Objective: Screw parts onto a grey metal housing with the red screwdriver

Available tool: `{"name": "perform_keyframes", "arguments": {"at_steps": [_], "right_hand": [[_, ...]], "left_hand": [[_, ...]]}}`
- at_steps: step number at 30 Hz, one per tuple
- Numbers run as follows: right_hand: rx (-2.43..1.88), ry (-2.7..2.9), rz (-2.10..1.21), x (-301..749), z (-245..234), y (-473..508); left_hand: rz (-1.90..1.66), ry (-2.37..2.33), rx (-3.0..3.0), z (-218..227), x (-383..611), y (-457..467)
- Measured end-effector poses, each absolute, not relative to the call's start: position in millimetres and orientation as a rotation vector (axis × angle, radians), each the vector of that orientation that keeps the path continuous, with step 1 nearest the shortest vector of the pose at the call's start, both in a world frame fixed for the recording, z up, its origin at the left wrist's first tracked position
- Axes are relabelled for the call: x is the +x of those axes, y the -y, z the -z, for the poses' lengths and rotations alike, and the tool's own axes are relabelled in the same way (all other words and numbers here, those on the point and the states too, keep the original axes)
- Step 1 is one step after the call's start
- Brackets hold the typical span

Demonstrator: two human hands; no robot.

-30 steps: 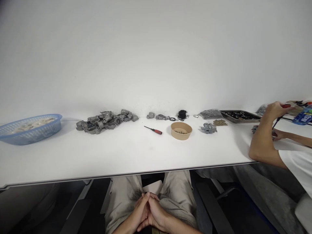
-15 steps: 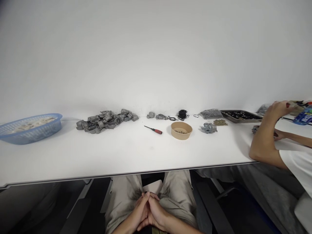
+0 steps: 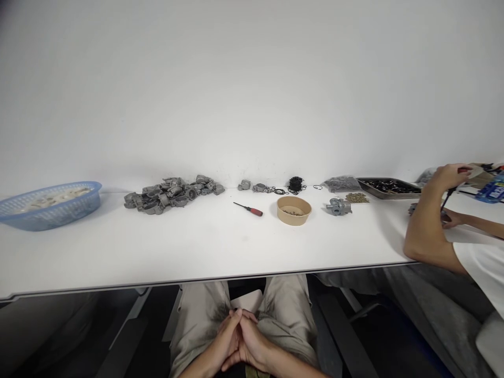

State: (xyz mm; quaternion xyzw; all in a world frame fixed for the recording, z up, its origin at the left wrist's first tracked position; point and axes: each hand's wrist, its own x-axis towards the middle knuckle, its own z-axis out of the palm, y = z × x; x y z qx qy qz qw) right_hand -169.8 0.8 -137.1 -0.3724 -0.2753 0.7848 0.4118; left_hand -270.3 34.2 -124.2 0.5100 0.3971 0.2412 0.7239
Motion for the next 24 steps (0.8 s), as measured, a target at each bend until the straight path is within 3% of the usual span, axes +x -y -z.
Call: {"name": "perform_keyframes", "arguments": {"at_steps": [24], "right_hand": [[-0.87, 0.668, -1.995, -169.2, 135.2, -0.2]], "left_hand": [[-0.622, -0.819, 1.124, 139.4, -271.3, -32.4]]}}
